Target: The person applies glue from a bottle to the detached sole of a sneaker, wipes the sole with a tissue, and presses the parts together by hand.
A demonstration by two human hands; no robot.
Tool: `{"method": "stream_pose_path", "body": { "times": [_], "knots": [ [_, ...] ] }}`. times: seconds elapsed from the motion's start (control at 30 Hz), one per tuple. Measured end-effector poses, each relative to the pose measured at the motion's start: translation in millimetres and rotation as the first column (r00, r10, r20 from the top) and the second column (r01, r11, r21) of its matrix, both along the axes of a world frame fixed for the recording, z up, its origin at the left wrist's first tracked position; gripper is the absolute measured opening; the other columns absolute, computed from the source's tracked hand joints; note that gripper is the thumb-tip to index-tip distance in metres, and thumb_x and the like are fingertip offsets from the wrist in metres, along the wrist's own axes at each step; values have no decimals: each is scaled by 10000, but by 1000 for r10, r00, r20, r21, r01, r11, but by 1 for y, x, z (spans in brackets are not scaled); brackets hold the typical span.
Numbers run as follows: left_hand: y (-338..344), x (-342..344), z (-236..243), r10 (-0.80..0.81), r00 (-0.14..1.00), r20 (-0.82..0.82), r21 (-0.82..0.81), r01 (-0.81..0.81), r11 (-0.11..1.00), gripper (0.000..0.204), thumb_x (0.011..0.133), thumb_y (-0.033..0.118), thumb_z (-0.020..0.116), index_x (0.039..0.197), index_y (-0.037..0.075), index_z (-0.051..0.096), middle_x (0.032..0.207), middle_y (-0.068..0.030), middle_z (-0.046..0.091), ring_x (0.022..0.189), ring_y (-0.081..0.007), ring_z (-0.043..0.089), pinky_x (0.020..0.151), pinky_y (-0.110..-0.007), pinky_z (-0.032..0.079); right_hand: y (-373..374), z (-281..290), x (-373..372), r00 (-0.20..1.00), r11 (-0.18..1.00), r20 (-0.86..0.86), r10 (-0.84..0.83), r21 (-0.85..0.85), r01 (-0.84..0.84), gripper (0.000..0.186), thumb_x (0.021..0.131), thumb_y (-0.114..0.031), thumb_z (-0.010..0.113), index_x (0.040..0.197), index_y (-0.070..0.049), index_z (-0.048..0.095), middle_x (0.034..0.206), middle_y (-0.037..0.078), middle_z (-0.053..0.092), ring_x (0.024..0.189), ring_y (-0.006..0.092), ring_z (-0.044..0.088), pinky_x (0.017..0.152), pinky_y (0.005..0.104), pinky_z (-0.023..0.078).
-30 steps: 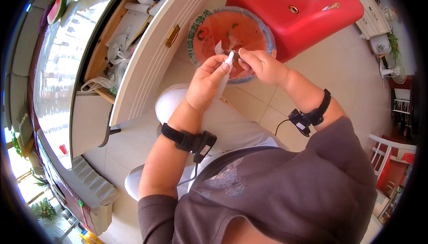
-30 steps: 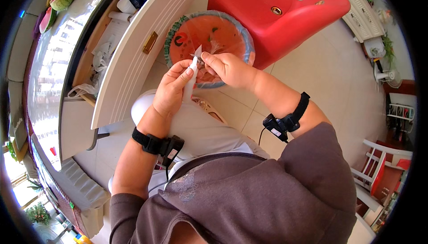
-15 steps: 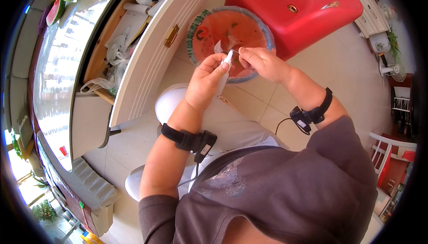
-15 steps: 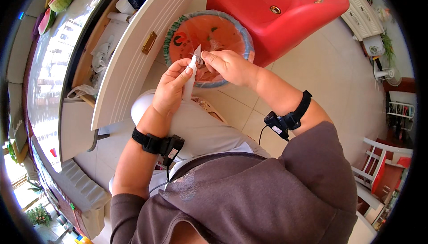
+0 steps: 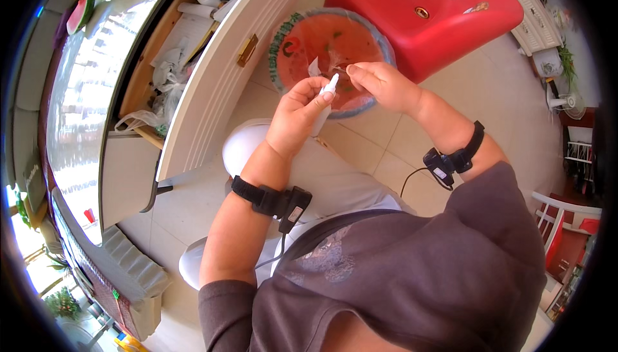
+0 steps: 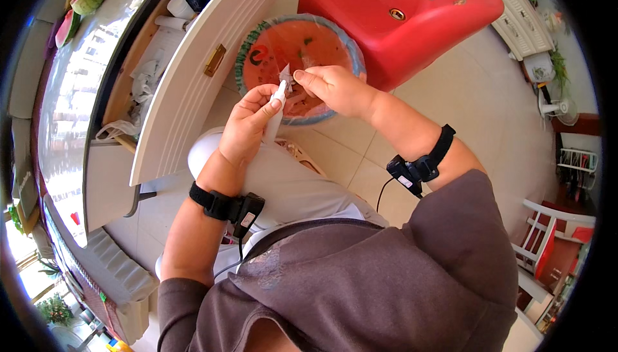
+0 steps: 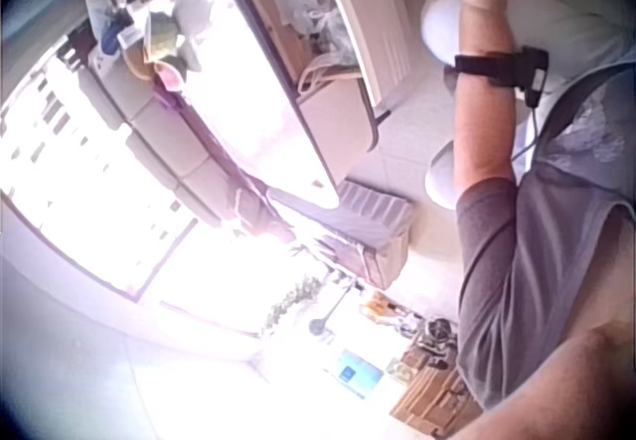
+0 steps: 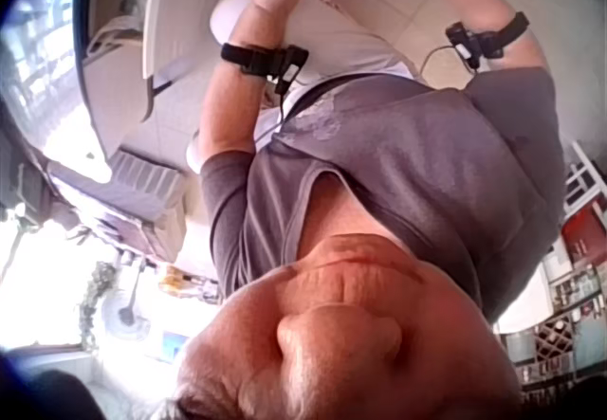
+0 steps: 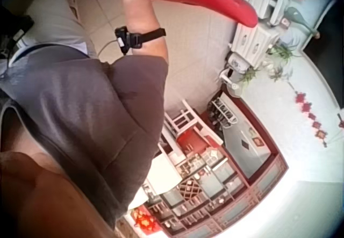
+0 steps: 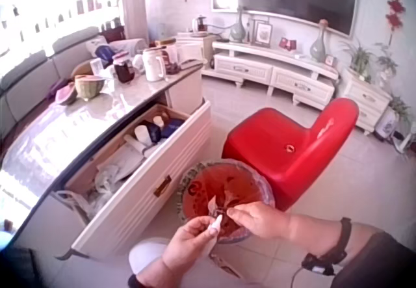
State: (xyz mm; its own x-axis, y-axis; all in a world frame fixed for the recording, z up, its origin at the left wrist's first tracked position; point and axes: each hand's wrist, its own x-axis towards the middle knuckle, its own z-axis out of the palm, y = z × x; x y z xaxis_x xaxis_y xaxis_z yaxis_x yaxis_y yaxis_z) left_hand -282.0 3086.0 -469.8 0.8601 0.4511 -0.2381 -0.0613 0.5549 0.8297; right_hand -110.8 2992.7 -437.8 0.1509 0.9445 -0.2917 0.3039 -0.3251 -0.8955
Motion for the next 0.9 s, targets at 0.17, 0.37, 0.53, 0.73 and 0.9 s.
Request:
{"method": "stream_pose_path", "body": {
  "times": [0.17, 0.37, 0.53, 0.73, 0.9],
  "knots": [
    [1, -2, 1, -2, 1000, 13, 3, 2, 1000, 167, 819, 84, 549, 979, 45, 525, 848, 2, 551, 772, -67, 494, 692, -189, 389, -3, 11, -7, 990, 997, 127, 55, 54, -62, 424, 904, -363, 355, 756, 8, 499, 645, 54, 474, 657, 135, 474, 643, 276, 386],
    [1, -1, 1, 9, 1000, 17, 6, -9, 1000, 181, 805, 109, 577, 965, 38, 529, 831, 29, 532, 744, -43, 472, 650, -177, 378, -2, 14, -10, 998, 996, 9, 57, 67, -58, 439, 909, -370, 338, 720, -4, 489, 623, 26, 437, 615, 121, 452, 581, 256, 400],
    [1, 0, 1, 9, 1000, 27, 4, -10, 1000, 181, 805, 110, 578, 965, 40, 531, 831, 28, 537, 752, -46, 477, 655, -180, 381, 1, 5, 1, 929, 977, -369, 2, -196, -80, 466, 892, -441, 326, 654, -59, 445, 583, -20, 350, 529, 89, 361, 511, 217, 391],
    [1, -4, -1, 43, 999, 18, 1, -43, 999, 175, 811, 131, 577, 961, 53, 529, 852, 2, 563, 774, -61, 499, 683, -188, 390, 3, -43, 17, 995, 935, -18, 103, -340, -103, 471, 852, -473, 380, 677, -56, 509, 592, 50, 491, 532, 195, 479, 537, 296, 421],
    [2, -4, -2, 214, 973, 90, -115, -204, 972, 155, 833, 146, 546, 963, 71, 507, 848, -29, 572, 756, -100, 529, 648, -219, 434, 15, -25, 8, 875, 952, 482, 49, -287, 104, 311, 800, -358, 516, 799, -50, 558, 794, 164, 596, 740, 318, 577, 635, 401, 454]
  ]
}}
